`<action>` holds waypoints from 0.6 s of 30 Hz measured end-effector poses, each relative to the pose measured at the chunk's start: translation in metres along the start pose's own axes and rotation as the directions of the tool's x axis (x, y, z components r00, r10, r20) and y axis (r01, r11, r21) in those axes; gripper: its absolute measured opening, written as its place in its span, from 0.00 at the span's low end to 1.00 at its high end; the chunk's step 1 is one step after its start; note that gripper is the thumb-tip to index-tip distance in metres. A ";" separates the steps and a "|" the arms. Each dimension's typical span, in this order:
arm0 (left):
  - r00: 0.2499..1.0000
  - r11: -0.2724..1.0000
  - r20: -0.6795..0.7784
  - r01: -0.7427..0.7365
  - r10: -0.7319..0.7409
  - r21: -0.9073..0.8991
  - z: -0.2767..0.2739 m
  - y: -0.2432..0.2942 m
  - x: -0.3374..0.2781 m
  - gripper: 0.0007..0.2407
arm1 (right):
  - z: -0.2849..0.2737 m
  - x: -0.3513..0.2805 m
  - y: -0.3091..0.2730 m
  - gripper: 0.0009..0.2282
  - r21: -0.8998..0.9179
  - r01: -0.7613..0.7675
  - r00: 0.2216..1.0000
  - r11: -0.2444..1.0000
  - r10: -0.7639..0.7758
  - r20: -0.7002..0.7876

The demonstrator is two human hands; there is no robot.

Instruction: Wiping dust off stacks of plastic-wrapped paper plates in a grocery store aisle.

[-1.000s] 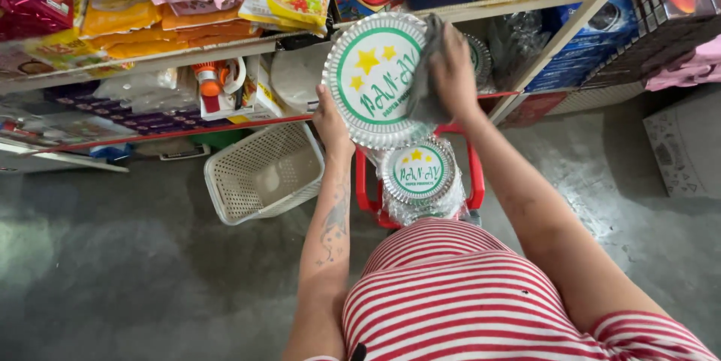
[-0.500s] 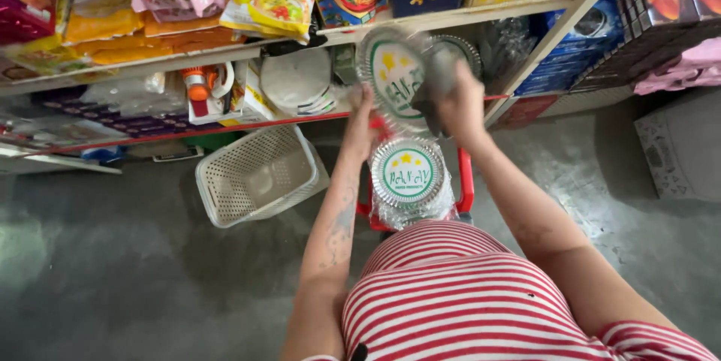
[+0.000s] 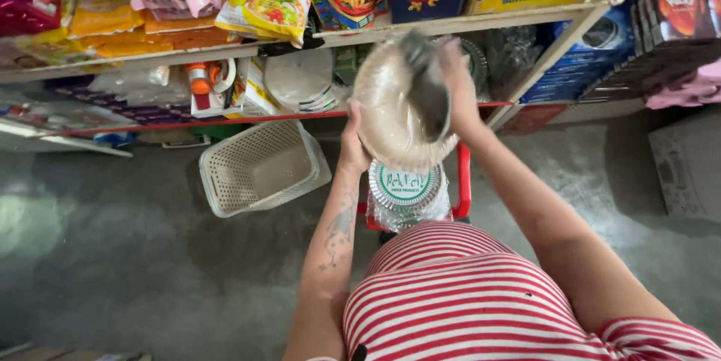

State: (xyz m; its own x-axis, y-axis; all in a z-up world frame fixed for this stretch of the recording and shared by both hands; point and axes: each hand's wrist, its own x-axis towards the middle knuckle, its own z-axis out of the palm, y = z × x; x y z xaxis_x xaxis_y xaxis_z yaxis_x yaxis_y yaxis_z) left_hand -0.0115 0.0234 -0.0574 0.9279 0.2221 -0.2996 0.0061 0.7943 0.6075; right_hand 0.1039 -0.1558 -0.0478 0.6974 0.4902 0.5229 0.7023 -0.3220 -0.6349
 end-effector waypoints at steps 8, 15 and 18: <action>0.988 0.997 0.129 0.082 -0.079 -0.014 -0.031 -0.040 0.029 0.27 | 0.030 0.041 -0.032 0.33 -0.180 -0.006 0.998 0.984 0.016 0.054; 0.987 0.998 0.152 0.061 -0.061 0.003 -0.015 -0.020 0.030 0.26 | 0.026 0.036 -0.058 0.35 -0.208 0.337 0.919 0.918 -0.273 0.284; 0.986 0.999 0.160 0.049 -0.050 0.006 -0.012 -0.009 0.023 0.26 | 0.010 0.058 -0.027 0.35 -0.169 0.261 0.963 0.950 -0.244 0.118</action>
